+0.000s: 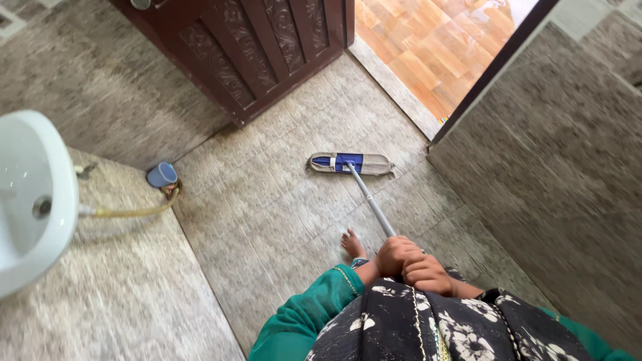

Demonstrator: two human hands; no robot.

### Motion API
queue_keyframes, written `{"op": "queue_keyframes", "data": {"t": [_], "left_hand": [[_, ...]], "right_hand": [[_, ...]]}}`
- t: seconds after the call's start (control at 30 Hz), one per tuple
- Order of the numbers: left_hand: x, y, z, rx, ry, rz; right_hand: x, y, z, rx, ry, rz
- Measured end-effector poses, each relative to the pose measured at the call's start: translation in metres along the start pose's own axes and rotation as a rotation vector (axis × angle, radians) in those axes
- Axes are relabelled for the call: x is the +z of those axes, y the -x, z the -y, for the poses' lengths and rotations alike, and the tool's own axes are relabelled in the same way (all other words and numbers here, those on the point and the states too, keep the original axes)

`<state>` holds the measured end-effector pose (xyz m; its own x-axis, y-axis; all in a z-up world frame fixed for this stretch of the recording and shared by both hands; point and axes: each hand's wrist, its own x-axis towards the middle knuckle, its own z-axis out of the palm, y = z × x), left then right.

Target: The person cleans the tiled floor of a bathroom by hand using a mop.

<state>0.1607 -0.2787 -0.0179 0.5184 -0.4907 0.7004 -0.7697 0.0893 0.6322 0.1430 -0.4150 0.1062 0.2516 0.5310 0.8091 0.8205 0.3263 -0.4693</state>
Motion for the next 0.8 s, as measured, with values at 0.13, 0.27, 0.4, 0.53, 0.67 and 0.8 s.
{"op": "queue_keyframes", "data": {"t": [0.13,0.27,0.4,0.53,0.67,0.8], "left_hand": [[-0.047,-0.041,0.059,-0.008,-0.050,0.025],[-0.085,-0.060,0.133,-0.085,-0.186,0.098],[-0.092,-0.040,0.197,-0.254,-0.353,0.404],[-0.065,-0.001,0.193,-0.408,-0.476,0.564],[-0.043,-0.003,0.176,-0.487,-0.462,0.531],[-0.017,-0.043,0.147,-0.443,-0.435,0.421]], "right_hand": [[-0.035,-0.036,-0.068,0.073,-0.024,0.100],[-0.057,-0.040,-0.129,0.339,0.118,0.163],[-0.056,0.024,-0.183,0.536,0.295,0.497],[-0.027,0.104,-0.195,0.650,0.330,0.697],[-0.035,0.117,-0.174,0.503,0.364,0.601],[-0.086,0.079,-0.118,0.552,0.310,0.516]]}}
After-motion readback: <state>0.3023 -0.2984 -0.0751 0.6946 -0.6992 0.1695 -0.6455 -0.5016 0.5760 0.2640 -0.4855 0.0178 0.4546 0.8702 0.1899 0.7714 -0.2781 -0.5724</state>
